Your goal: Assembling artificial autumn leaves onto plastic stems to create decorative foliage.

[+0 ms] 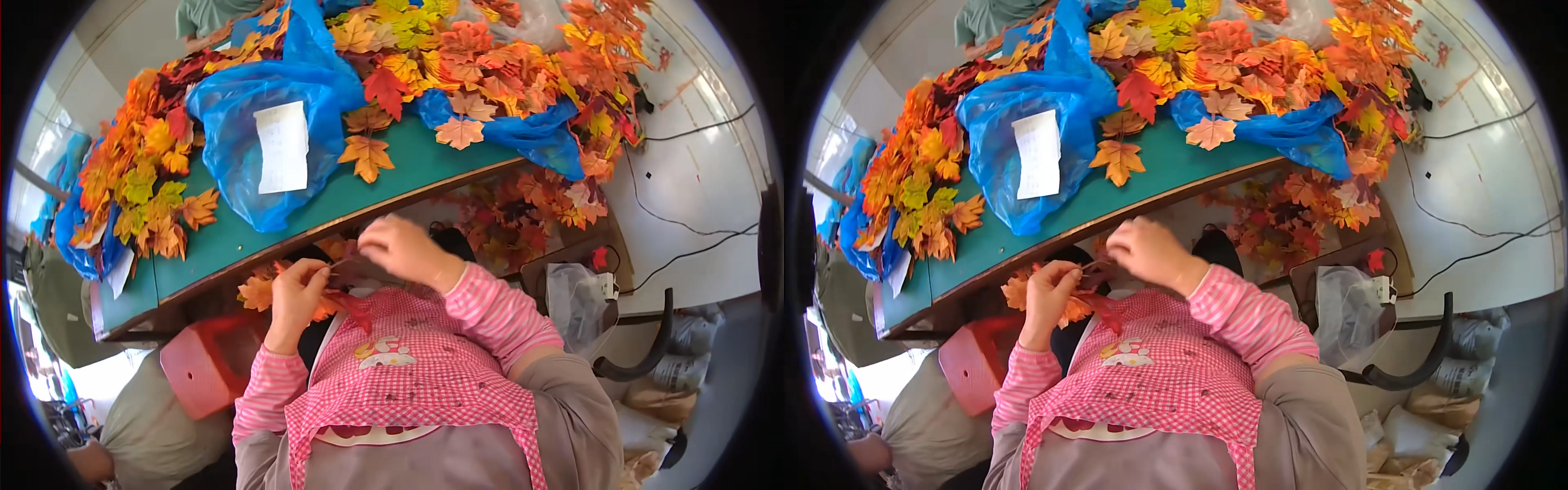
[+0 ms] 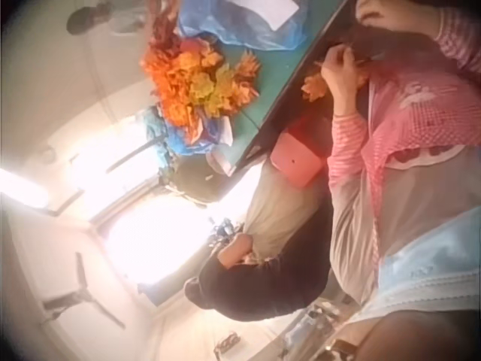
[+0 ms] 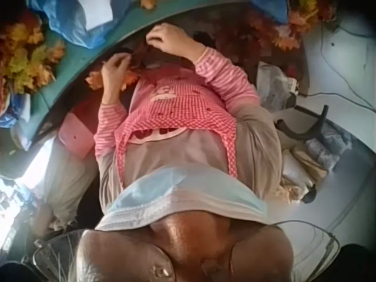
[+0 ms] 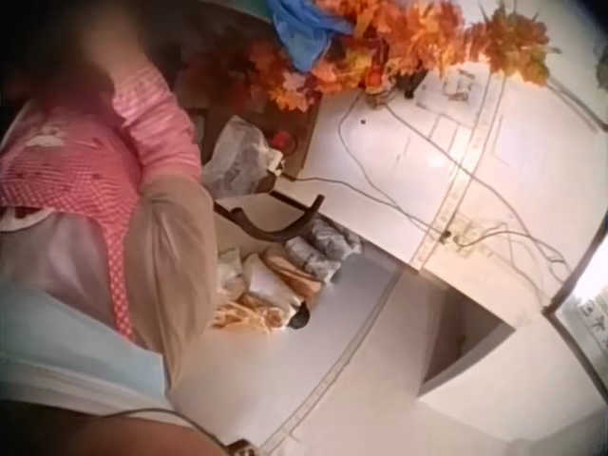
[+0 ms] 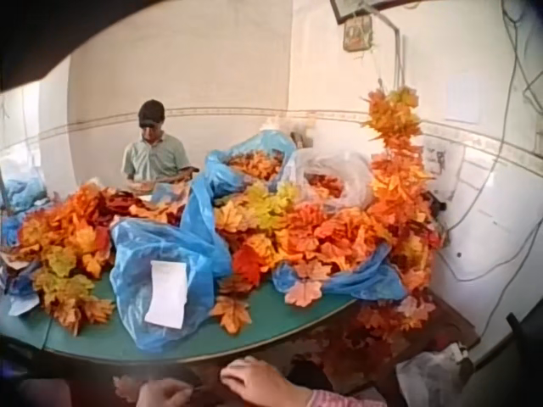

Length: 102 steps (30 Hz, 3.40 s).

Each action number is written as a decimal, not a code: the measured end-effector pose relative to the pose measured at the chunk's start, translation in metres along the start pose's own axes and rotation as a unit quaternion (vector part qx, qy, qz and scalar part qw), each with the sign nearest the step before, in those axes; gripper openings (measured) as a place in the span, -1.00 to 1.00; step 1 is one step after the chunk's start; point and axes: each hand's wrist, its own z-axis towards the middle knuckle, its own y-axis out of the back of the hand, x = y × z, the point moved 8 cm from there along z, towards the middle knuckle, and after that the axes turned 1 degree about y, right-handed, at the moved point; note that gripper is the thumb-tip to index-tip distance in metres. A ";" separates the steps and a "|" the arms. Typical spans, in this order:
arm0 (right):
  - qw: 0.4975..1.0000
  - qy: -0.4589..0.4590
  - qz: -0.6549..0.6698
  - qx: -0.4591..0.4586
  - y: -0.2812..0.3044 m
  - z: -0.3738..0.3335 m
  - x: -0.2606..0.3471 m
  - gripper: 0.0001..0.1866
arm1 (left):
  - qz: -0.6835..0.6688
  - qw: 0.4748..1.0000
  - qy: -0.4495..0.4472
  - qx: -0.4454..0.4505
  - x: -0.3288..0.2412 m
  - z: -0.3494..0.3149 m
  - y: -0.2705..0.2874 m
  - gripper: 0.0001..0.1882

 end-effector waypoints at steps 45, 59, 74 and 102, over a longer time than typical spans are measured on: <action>0.962 -0.236 -0.031 -0.137 0.218 0.258 -0.269 -0.74 | -0.118 0.991 0.058 -0.002 0.039 -0.012 -0.001 -0.96; 0.874 -0.229 -0.338 -0.263 0.249 0.291 -0.271 -0.69 | -0.117 0.986 0.118 0.019 0.060 0.006 -0.004 -0.90; 0.949 0.060 -0.010 -0.308 0.226 0.232 -0.103 -0.86 | 0.012 1.000 -0.003 -0.015 0.021 -0.013 0.007 -0.87; 0.982 0.119 -0.008 0.144 -0.049 0.062 0.057 -0.94 | -0.163 0.983 0.043 -0.070 0.006 -0.018 0.023 -0.88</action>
